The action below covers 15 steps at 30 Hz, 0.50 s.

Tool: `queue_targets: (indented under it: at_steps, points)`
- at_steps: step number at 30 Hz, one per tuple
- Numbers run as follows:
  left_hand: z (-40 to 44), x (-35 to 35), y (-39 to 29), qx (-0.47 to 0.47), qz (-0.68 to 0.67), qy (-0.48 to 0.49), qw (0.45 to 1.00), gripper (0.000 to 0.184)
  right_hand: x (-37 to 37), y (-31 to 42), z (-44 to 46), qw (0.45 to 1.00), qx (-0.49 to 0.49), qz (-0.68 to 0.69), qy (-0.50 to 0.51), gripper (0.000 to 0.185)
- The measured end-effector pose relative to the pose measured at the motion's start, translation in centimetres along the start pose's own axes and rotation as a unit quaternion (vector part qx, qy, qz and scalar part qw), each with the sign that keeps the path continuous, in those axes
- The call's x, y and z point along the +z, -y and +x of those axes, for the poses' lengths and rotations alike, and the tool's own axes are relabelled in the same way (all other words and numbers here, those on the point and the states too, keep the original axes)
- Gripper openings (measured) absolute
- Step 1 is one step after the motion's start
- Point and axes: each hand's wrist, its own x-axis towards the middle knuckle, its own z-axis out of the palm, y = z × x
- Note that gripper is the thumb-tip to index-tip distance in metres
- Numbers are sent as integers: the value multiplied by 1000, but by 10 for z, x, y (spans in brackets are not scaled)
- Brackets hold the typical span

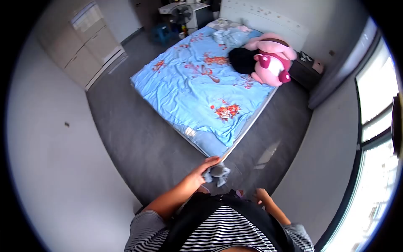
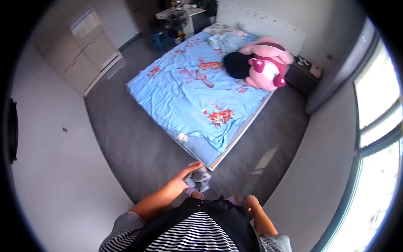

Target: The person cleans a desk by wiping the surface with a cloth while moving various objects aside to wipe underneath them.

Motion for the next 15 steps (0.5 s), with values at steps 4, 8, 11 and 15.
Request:
queue_targets:
  at_steps: [4,8,11,15]
  points:
    - [-70,-92,-52,84,-92,-22,992,7,-64,151,33,999,-19,-8,-31,31]
    - [-148,-134,-120,185,-129,-66,972,4,-80,298,89,995,-12,90,39,25]
    - [-206,-164,-152,251,-183,-136,941,5,-71,371,143,990,-47,52,125,24]
    - [-250,-200,-173,322,-195,-203,904,5,-65,432,180,976,-77,115,170,26]
